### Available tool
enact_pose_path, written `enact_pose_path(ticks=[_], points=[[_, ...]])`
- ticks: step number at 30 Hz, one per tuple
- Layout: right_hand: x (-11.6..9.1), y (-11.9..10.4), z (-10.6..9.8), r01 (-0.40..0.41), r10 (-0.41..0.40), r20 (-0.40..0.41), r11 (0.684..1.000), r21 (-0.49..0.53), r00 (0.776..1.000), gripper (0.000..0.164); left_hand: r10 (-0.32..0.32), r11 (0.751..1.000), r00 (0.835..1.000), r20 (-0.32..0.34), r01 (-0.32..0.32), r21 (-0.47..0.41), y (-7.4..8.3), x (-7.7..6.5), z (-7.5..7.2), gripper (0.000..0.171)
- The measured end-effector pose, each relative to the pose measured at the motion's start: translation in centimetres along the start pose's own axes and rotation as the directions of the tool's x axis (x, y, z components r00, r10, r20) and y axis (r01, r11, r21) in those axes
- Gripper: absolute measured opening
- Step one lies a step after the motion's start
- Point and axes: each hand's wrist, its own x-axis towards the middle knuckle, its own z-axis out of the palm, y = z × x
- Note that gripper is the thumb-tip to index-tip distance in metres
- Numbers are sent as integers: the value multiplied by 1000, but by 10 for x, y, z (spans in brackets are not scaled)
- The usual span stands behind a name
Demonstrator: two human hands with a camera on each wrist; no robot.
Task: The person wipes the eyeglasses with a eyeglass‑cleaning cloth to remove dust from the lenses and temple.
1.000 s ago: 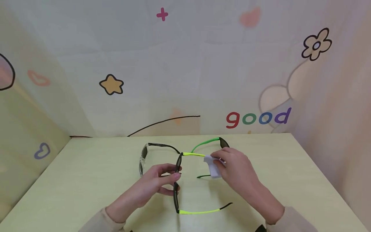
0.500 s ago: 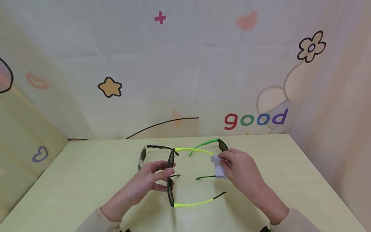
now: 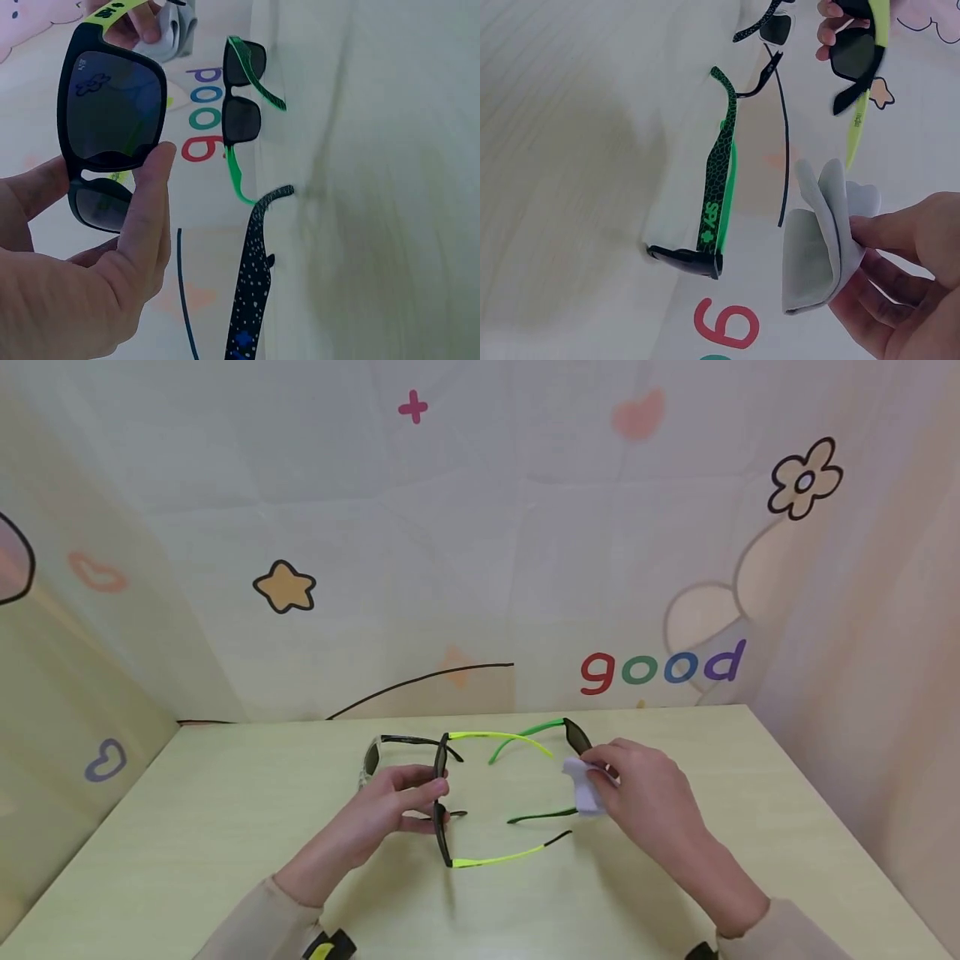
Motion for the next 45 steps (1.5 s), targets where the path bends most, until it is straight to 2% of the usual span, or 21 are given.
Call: enact_pose_path(ticks=[10,19,33,37,45], points=[[-4,6,-3,-34,34,15,999,-20,999,21,-34,997,997,-65,38,66,-6,23,-9,44],[-5,4,-3,-49,49,43,999,-14,998,20,-65,990,990,-128,80,118,-15,36,-12,44],[-8,4,-1,-49,49,56,999,0,997,20,-104,982,973,-208,133,134,-21,37,-33,47],[-8,4,-1,-46,45,60,999,1,997,19,-108,984,973,-204,134,119,-22,38,-34,47],[-9,4,-1,-61,62,75,998,-8,995,19,-110,981,980,-166,134,139,-22,47,-25,44]])
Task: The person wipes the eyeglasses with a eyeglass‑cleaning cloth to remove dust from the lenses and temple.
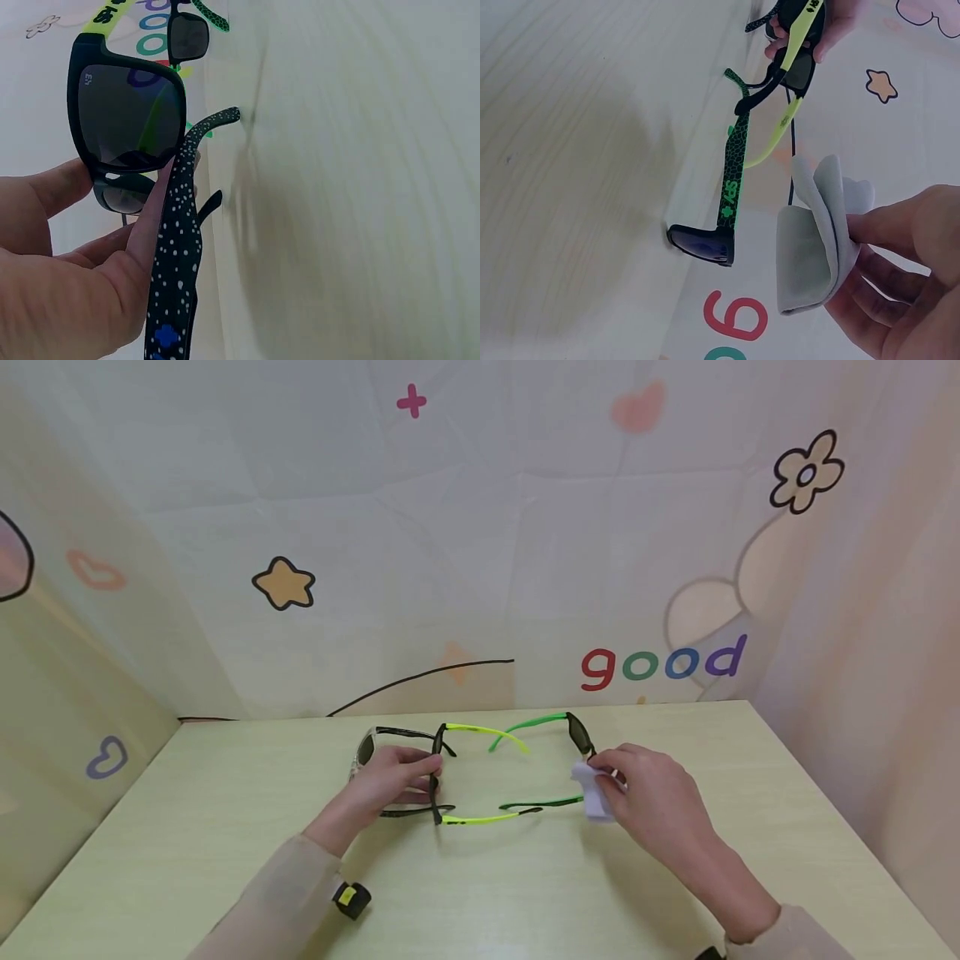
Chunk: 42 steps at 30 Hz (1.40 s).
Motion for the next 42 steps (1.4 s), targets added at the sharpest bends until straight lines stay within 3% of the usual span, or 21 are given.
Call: enact_pose_path(ticks=[9,13,17,20,23,31,34,37,39,42], points=[[-2,1,4,11,-11,-7,1000,-9,1000,19,-5,999,999,-37,6,35,-3,9,7,45],[-2,1,4,9,-9,-4,1000,-9,1000,19,11,991,998,-67,-3,131,-5,11,9,48],[-2,1,4,8,-8,5,1000,-10,1000,19,32,967,995,-97,-6,256,-7,13,9,50],[-2,1,3,8,-8,12,1000,-11,1000,18,80,931,992,-100,-38,364,-6,15,11,50],[-1,0,2,14,-14,9,1000,-9,1000,19,143,879,984,-107,-77,470,-2,15,14,51],[1,2,2,54,-53,-46,998,22,998,21,295,762,945,-143,-142,632,15,3,32,55],[2,3,2,72,-70,-71,997,32,995,23,354,716,931,-88,-210,666,22,-3,44,52],[3,4,2,70,-67,-72,997,41,995,23,378,668,926,11,-281,689,29,-9,57,48],[4,3,1,59,-57,-58,998,37,997,23,365,631,927,87,-315,709,34,-13,66,46],[4,3,0,29,-28,-29,999,18,999,23,320,553,926,199,-353,754,38,-15,78,45]])
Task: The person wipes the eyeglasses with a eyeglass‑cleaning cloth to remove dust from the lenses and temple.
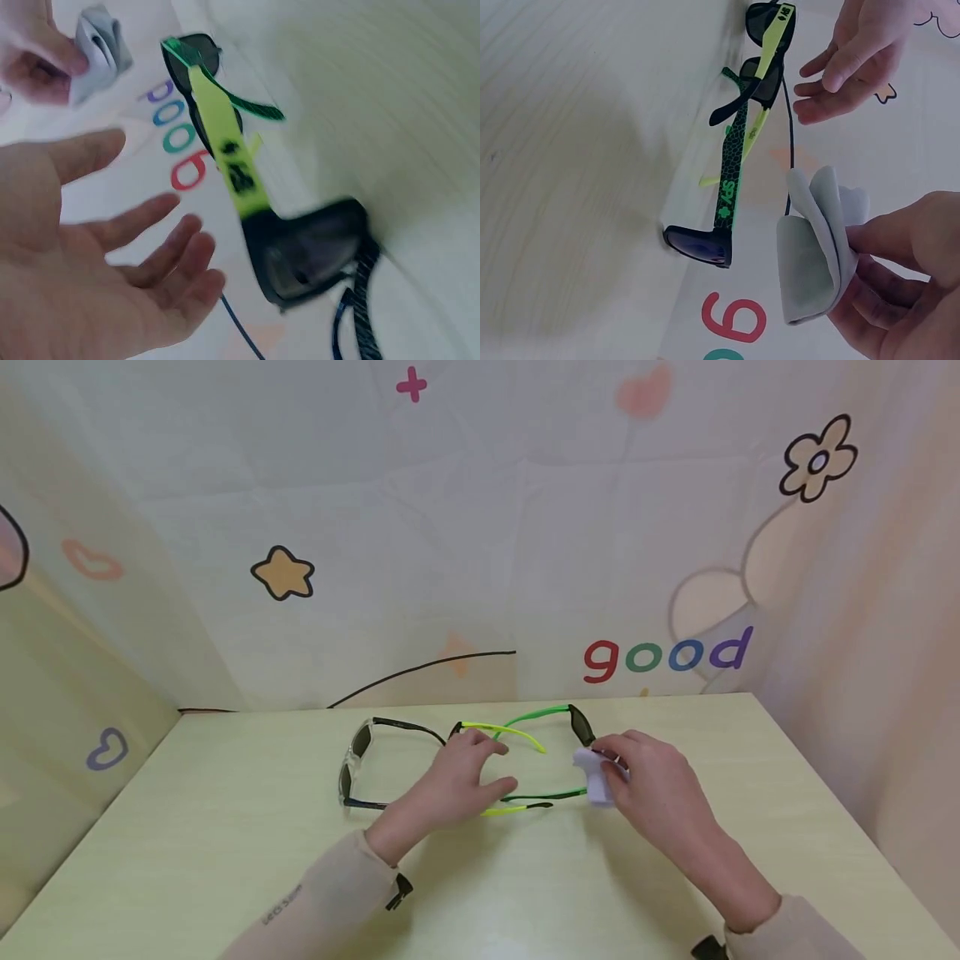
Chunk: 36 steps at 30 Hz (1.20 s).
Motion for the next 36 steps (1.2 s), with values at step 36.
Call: enact_pose_path(ticks=[36], points=[[-5,14,-10,-111,114,40,992,-61,993,18,25,891,960,278,-148,429,68,53,54,16]])
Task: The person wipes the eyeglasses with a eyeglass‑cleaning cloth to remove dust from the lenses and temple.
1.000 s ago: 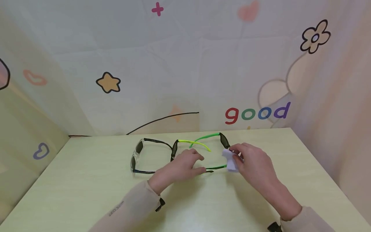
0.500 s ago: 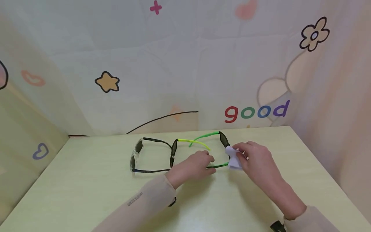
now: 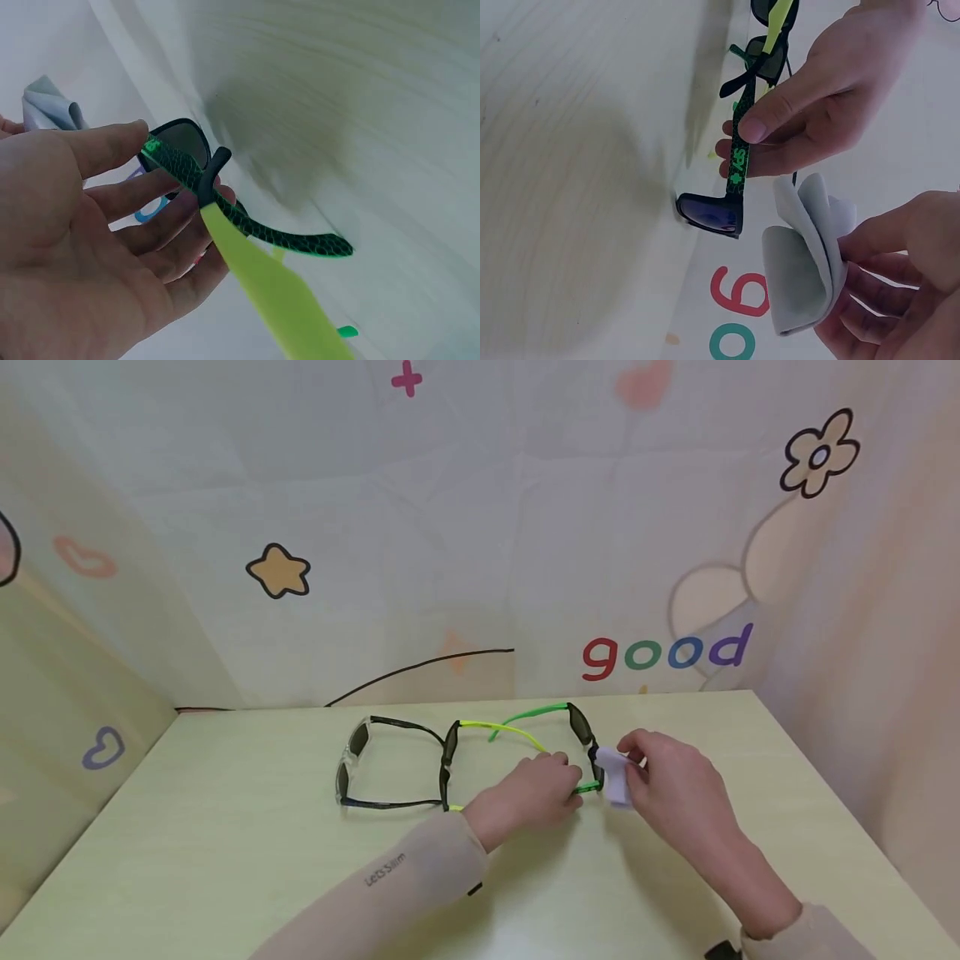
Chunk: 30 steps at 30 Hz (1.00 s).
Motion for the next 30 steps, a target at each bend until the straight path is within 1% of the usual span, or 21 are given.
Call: enact_pose_path(ticks=[2,7,12,16,19,23,26,30], points=[[-1,1,0,3,-3,-8,1000,-2,1000,16,1,1000,1000,-15,-1,1,2,2,1,15],[-3,4,0,-8,8,-2,1000,-3,1000,16,-9,999,997,-74,6,-33,3,9,5,8],[-5,5,-1,-27,27,9,1000,-2,1000,16,-1,997,994,-109,-7,-77,1,13,6,20],[-5,8,-2,-29,29,3,1000,-3,1000,15,-1,991,992,-126,-16,-136,1,15,7,25],[-5,11,-2,-35,35,16,999,1,999,15,-3,986,990,-141,-21,-167,1,16,8,28],[-4,15,-2,-47,46,45,999,7,998,15,-8,984,988,-155,-19,-175,1,16,7,30],[-5,18,-2,-46,45,50,999,6,998,15,-17,985,987,-162,-12,-174,3,17,5,30],[-5,21,-2,-40,40,45,999,4,998,15,-21,985,984,-176,-10,-173,4,16,3,22]])
